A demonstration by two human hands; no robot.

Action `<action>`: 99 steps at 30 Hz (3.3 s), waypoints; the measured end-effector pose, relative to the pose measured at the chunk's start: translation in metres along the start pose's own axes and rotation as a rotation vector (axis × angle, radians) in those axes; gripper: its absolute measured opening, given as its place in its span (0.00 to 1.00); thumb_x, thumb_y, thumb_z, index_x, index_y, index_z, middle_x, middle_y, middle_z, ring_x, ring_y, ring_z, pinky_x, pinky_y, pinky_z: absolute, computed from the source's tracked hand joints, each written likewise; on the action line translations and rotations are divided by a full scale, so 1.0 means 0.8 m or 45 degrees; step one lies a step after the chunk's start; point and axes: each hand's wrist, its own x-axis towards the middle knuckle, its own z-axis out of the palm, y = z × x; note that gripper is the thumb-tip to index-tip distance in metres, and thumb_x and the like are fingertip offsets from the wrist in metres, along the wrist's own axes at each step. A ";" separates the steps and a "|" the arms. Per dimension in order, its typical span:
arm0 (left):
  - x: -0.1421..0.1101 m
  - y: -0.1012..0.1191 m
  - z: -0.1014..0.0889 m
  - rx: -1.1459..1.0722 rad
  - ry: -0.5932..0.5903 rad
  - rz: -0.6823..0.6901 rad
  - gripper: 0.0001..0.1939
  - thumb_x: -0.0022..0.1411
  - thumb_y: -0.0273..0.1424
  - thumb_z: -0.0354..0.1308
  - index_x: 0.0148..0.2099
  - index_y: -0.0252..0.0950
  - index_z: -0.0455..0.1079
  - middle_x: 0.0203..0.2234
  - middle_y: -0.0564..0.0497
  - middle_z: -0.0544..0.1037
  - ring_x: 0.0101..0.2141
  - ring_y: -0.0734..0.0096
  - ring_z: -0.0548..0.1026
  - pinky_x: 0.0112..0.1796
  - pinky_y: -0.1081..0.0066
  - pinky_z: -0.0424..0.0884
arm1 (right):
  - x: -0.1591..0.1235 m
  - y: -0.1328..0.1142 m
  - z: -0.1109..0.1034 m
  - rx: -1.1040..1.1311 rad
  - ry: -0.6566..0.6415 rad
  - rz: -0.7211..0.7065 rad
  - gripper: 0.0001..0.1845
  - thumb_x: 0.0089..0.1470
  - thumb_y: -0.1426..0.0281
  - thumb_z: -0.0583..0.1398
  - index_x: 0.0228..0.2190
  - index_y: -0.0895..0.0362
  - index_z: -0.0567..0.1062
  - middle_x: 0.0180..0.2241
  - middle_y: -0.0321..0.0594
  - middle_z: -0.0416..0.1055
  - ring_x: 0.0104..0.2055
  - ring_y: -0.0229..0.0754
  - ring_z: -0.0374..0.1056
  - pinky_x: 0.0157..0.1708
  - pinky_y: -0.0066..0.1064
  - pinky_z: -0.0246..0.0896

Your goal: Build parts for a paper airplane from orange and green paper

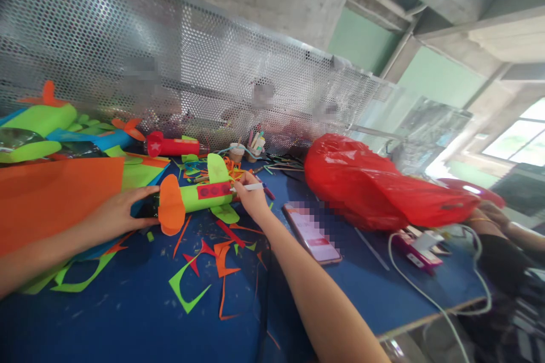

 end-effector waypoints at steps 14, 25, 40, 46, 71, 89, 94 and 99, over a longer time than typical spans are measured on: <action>0.000 0.002 0.000 -0.023 0.014 -0.002 0.33 0.50 0.49 0.61 0.56 0.43 0.65 0.55 0.44 0.71 0.53 0.44 0.69 0.52 0.49 0.65 | -0.001 -0.001 0.000 -0.012 -0.009 0.006 0.10 0.45 0.69 0.56 0.19 0.53 0.58 0.15 0.27 0.57 0.19 0.35 0.53 0.21 0.27 0.48; 0.000 0.003 -0.002 -0.003 -0.007 -0.015 0.33 0.51 0.49 0.60 0.57 0.41 0.64 0.55 0.44 0.70 0.54 0.44 0.68 0.52 0.50 0.65 | 0.000 0.002 -0.001 -0.014 0.005 0.001 0.10 0.45 0.70 0.56 0.19 0.53 0.59 0.15 0.27 0.57 0.19 0.35 0.53 0.21 0.28 0.47; 0.000 0.004 -0.001 -0.036 0.008 -0.040 0.34 0.48 0.47 0.62 0.56 0.39 0.66 0.54 0.43 0.71 0.54 0.43 0.68 0.52 0.51 0.65 | 0.000 0.003 0.002 0.030 0.009 -0.039 0.13 0.50 0.63 0.58 0.21 0.52 0.60 0.17 0.28 0.59 0.20 0.37 0.56 0.23 0.29 0.51; 0.001 -0.001 0.003 -0.063 0.035 -0.003 0.33 0.49 0.48 0.62 0.56 0.40 0.66 0.55 0.42 0.71 0.53 0.41 0.68 0.52 0.48 0.64 | 0.000 0.004 0.001 0.024 0.007 -0.033 0.12 0.50 0.63 0.58 0.21 0.52 0.60 0.17 0.28 0.60 0.20 0.37 0.55 0.23 0.29 0.51; 0.000 0.004 -0.001 -0.034 0.014 -0.030 0.34 0.49 0.49 0.61 0.56 0.42 0.66 0.56 0.44 0.70 0.54 0.44 0.67 0.53 0.48 0.63 | 0.001 0.004 0.002 0.038 0.036 -0.010 0.13 0.48 0.63 0.60 0.20 0.53 0.62 0.16 0.29 0.62 0.20 0.37 0.57 0.23 0.29 0.53; 0.010 -0.023 -0.002 -0.624 0.032 -0.214 0.41 0.46 0.45 0.66 0.60 0.37 0.61 0.54 0.41 0.71 0.53 0.48 0.70 0.52 0.53 0.67 | 0.001 -0.002 -0.013 0.025 0.388 -0.096 0.14 0.54 0.56 0.56 0.34 0.53 0.72 0.32 0.36 0.70 0.35 0.41 0.65 0.38 0.31 0.59; 0.013 -0.034 0.001 -0.787 0.037 -0.193 0.43 0.46 0.45 0.67 0.62 0.36 0.58 0.57 0.38 0.68 0.56 0.49 0.67 0.53 0.54 0.67 | 0.005 0.003 -0.016 0.125 0.411 -0.064 0.15 0.49 0.58 0.61 0.36 0.53 0.72 0.33 0.36 0.70 0.35 0.41 0.65 0.39 0.32 0.61; 0.013 -0.032 -0.002 -0.944 0.040 -0.191 0.45 0.49 0.45 0.66 0.65 0.39 0.51 0.62 0.37 0.58 0.60 0.49 0.58 0.55 0.53 0.63 | 0.004 0.002 -0.008 0.326 0.327 0.057 0.15 0.47 0.56 0.62 0.33 0.53 0.71 0.29 0.34 0.70 0.31 0.39 0.68 0.34 0.32 0.66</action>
